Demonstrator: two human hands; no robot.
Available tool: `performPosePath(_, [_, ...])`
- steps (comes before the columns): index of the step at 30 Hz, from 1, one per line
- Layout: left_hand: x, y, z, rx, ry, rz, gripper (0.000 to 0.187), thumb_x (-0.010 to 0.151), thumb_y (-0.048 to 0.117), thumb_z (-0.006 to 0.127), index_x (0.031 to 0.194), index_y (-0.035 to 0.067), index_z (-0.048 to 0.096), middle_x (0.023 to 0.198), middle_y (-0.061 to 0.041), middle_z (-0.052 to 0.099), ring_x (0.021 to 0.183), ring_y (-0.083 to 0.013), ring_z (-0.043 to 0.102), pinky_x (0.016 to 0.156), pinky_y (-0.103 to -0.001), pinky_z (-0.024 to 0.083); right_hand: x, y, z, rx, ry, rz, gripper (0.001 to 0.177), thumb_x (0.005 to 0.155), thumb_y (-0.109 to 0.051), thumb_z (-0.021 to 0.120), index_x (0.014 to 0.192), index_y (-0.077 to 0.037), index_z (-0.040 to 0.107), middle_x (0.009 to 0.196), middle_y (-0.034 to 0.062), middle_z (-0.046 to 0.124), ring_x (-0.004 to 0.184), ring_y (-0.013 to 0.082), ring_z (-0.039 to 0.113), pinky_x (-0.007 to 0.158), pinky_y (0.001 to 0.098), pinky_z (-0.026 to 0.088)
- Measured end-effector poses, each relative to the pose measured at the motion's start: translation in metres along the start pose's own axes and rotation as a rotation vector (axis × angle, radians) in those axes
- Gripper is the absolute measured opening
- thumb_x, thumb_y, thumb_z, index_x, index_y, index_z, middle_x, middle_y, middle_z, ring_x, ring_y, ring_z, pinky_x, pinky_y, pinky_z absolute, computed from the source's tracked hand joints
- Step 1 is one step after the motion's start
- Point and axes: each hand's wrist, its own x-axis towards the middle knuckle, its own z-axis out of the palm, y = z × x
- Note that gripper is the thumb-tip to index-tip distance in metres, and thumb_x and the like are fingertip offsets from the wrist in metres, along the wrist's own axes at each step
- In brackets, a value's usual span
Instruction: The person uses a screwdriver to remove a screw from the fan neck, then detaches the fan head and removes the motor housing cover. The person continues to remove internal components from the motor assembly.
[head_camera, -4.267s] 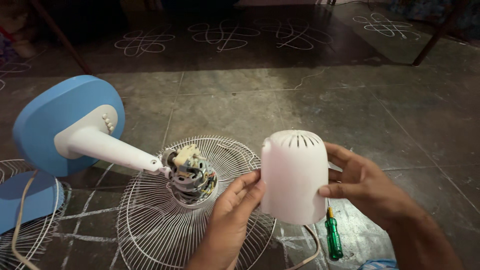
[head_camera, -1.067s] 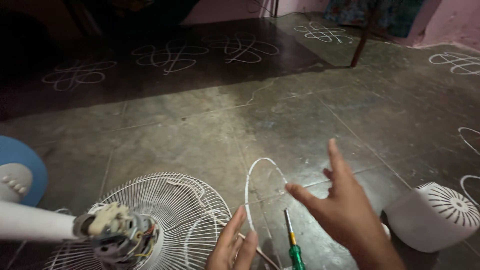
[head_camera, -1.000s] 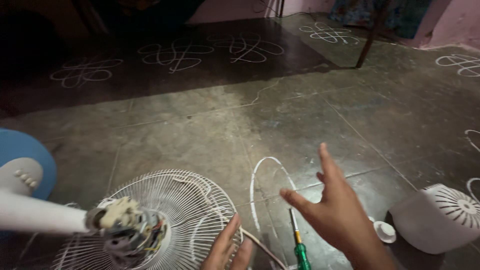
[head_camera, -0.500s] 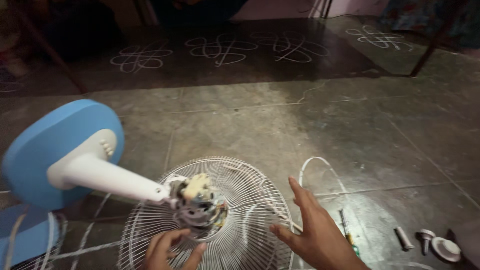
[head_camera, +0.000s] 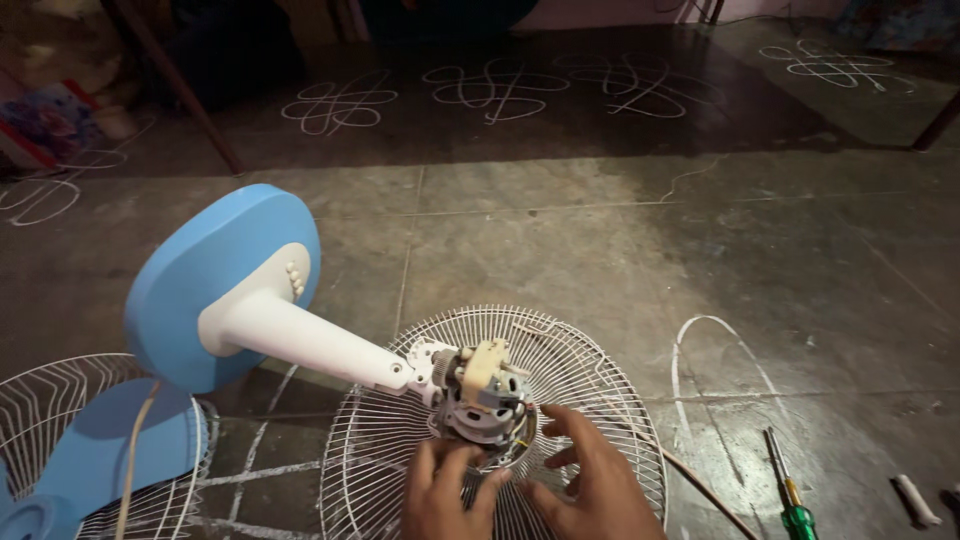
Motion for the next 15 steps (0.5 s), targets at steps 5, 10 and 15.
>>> performPosePath(5, [0.000, -0.002, 0.000, -0.055, 0.033, 0.064, 0.036, 0.075, 0.028, 0.085, 0.105, 0.012, 0.075, 0.109, -0.002, 0.061, 0.105, -0.0165, 0.066, 0.091, -0.038, 0.055, 0.002, 0.006, 0.008, -0.058, -0.050, 0.060, 0.092, 0.070, -0.022, 0.095, 0.148, -0.029, 0.048, 0.127, 0.0006, 0.069, 0.100, 0.0152, 0.074, 0.071, 0.0333, 0.064])
performPosePath(10, [-0.002, 0.000, 0.004, -0.053, 0.018, 0.020, 0.028, 0.077, 0.031, 0.085, 0.099, 0.014, 0.078, 0.111, -0.003, 0.059, 0.103, -0.0181, 0.066, 0.088, -0.037, 0.057, 0.005, 0.018, 0.013, -0.086, -0.076, 0.038, 0.089, 0.072, -0.026, 0.095, 0.147, -0.027, 0.046, 0.121, 0.0015, 0.070, 0.102, 0.0147, 0.075, 0.075, 0.0326, 0.063])
performPosePath(15, [-0.004, -0.001, 0.003, -0.097, 0.038, 0.079, 0.026, 0.078, 0.027, 0.082, 0.097, 0.011, 0.076, 0.112, -0.007, 0.057, 0.101, -0.0206, 0.069, 0.086, -0.041, 0.056, 0.007, 0.025, 0.016, -0.119, -0.072, -0.003, 0.086, 0.072, -0.028, 0.094, 0.145, -0.028, 0.048, 0.121, 0.0027, 0.073, 0.103, 0.0157, 0.072, 0.076, 0.0329, 0.063])
